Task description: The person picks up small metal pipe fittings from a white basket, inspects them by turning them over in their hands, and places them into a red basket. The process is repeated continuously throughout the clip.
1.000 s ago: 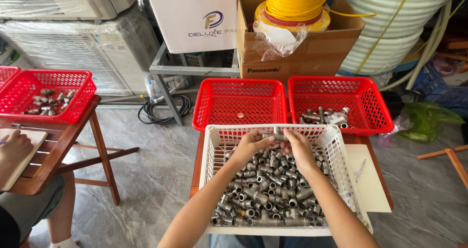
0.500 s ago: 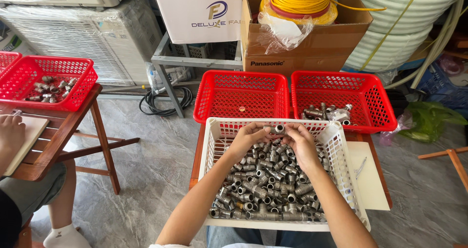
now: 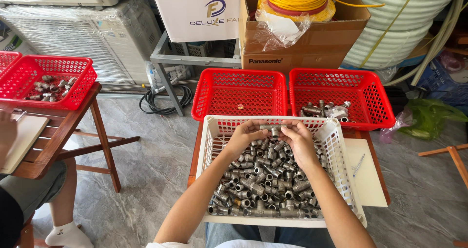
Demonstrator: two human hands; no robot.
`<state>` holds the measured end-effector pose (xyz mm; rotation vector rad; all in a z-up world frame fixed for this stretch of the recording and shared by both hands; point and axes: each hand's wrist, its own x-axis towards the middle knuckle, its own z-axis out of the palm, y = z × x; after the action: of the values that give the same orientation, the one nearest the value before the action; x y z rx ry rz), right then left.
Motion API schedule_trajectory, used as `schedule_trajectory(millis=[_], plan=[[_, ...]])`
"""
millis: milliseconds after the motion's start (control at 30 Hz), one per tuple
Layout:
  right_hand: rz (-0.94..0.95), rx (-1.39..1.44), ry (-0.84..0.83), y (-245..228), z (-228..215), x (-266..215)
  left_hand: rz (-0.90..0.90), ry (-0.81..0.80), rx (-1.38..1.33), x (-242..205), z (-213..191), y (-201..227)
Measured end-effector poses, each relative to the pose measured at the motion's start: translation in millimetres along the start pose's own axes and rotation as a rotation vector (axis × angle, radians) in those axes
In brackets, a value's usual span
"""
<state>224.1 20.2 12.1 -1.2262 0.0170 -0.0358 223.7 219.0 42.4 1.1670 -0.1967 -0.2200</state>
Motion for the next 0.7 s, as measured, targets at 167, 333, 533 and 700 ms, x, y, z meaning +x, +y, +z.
schedule_trajectory(millis=[167,333,533,700], plan=[[-0.011,-0.014,-0.007,-4.3,2.5,-2.3,0.014,0.005,0.016,1.7,2.0,-1.0],[-0.005,-0.025,-0.007,-5.1,2.9,-5.6,0.023,0.006,0.058,-0.4,2.6,0.5],[0.000,-0.026,-0.018,-4.5,2.6,-6.6,0.029,0.008,0.074,-1.0,2.9,1.4],[-0.019,-0.041,-0.019,-4.6,3.4,-8.4,0.035,0.011,0.073,-0.3,1.2,-0.5]])
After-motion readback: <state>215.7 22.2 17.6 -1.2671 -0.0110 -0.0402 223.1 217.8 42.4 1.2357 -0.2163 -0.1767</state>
